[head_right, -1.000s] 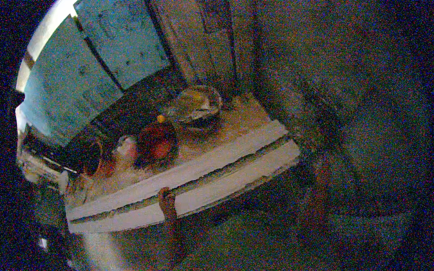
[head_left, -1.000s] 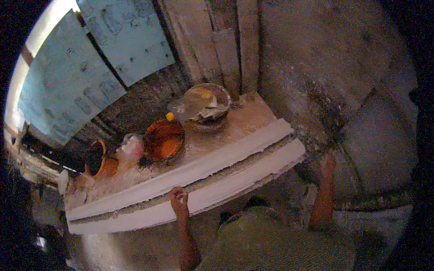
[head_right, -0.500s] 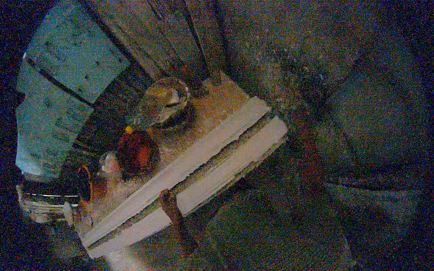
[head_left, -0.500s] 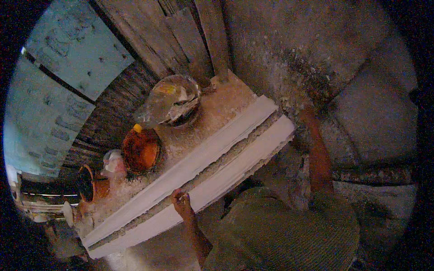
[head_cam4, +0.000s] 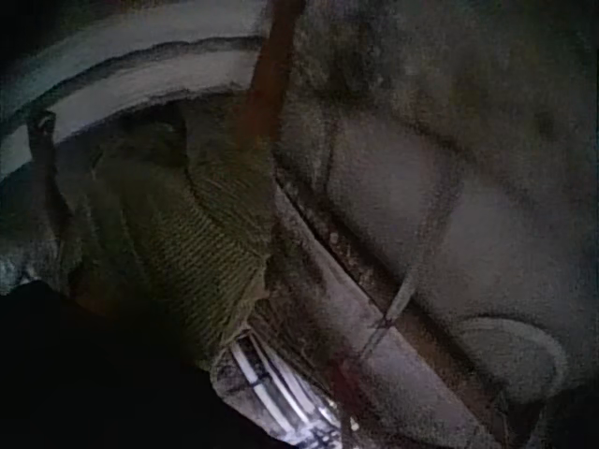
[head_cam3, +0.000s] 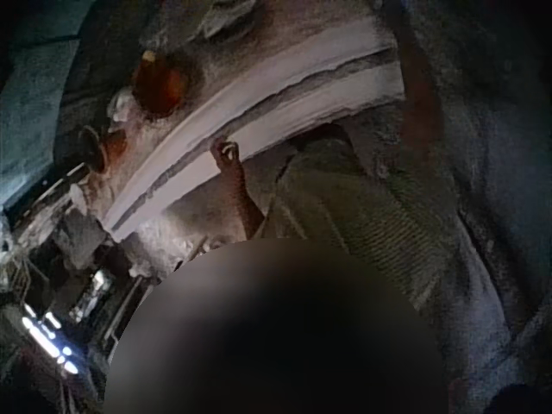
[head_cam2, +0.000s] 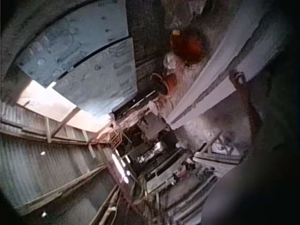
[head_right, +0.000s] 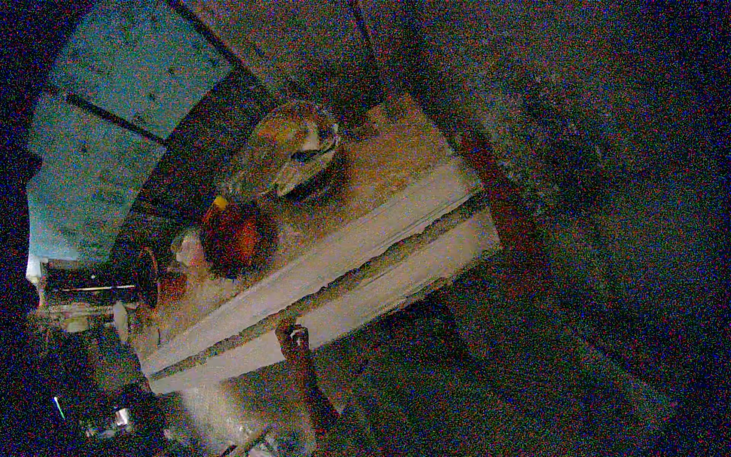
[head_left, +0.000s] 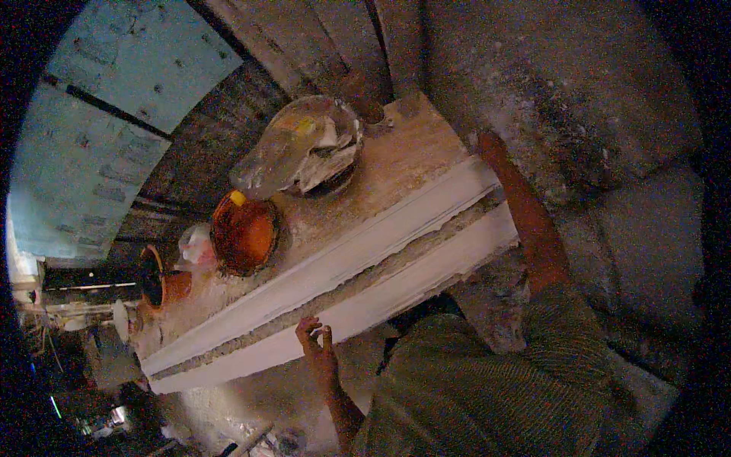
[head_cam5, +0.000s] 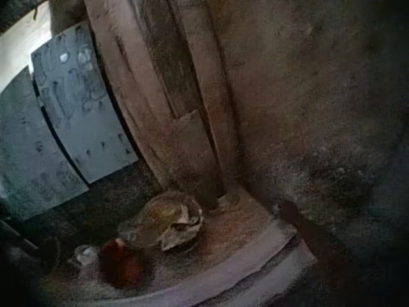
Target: The person applies a white paste to the edges of long wooden planks using their hands. They repeatedly scoop the paste and smooth it along the plank edges, working along the length of the pieces.
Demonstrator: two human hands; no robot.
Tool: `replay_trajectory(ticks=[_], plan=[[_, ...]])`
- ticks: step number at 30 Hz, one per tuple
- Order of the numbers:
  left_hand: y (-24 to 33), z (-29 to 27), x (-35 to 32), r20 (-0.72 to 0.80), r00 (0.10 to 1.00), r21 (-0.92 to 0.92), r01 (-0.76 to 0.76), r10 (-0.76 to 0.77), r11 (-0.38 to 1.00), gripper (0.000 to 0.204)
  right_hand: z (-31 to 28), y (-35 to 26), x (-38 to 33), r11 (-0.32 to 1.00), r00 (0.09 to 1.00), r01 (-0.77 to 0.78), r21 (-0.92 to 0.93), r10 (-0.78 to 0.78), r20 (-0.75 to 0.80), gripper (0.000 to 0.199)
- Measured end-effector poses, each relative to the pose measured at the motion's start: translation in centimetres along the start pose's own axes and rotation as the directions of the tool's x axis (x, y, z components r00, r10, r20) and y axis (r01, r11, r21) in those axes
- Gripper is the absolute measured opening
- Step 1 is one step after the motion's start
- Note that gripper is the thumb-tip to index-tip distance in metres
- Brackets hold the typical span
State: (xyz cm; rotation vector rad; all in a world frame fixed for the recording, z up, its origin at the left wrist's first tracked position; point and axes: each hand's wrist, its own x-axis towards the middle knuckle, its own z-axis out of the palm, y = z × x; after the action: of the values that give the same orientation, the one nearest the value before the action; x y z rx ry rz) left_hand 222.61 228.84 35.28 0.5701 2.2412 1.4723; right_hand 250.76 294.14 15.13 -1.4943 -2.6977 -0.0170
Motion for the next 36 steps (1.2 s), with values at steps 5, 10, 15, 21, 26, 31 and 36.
replay_trajectory(ticks=[5, 10, 15, 21, 26, 31, 36], plan=[[0.7, -1.1, -1.3, 0.018, 0.997, 0.165, -0.082, 0.080, 0.983, 0.028, 3.6, -5.5, -1.3, 0.993, 0.987, 0.106, 0.042, -0.100, -0.126, 0.038], [-0.3, -3.3, -1.8, -0.011, 0.997, 0.151, -0.077, 0.080, 0.985, 0.028, 0.9, -18.2, -5.1, 0.974, 0.975, 0.161, 0.158, -0.182, 0.127, 0.035], [-4.6, -6.5, -0.4, 0.027, 0.984, 0.051, -0.177, 0.176, 0.983, 0.030, -1.6, -36.0, -10.6, 0.878, 0.955, 0.277, 0.391, -0.297, -0.010, 0.028], [-7.2, -14.3, 2.3, 0.130, 0.988, -0.133, -0.062, 0.080, 0.989, 0.028, -5.6, -50.2, -13.6, 0.685, 0.936, 0.061, 0.726, -0.292, 0.198, 0.034], [-8.3, -16.4, 5.7, 0.344, 0.921, -0.728, 0.385, -0.183, 0.568, 0.046, -10.7, -53.8, -16.9, 0.093, 0.708, -0.502, 0.860, -0.527, 0.470, 0.035], [-8.2, -10.3, 10.6, 0.644, 0.765, -0.701, 0.598, -0.015, 0.388, 0.063, -14.8, -54.9, -23.3, 0.278, 0.746, 0.392, 0.877, -0.654, -0.126, 0.045], [-6.7, -5.5, 14.0, 0.843, 0.535, -0.535, 0.845, -0.060, 0.015, 0.049, -20.0, -53.1, -28.0, 0.513, 0.898, 0.213, 0.832, -0.438, 0.041, 0.035]])
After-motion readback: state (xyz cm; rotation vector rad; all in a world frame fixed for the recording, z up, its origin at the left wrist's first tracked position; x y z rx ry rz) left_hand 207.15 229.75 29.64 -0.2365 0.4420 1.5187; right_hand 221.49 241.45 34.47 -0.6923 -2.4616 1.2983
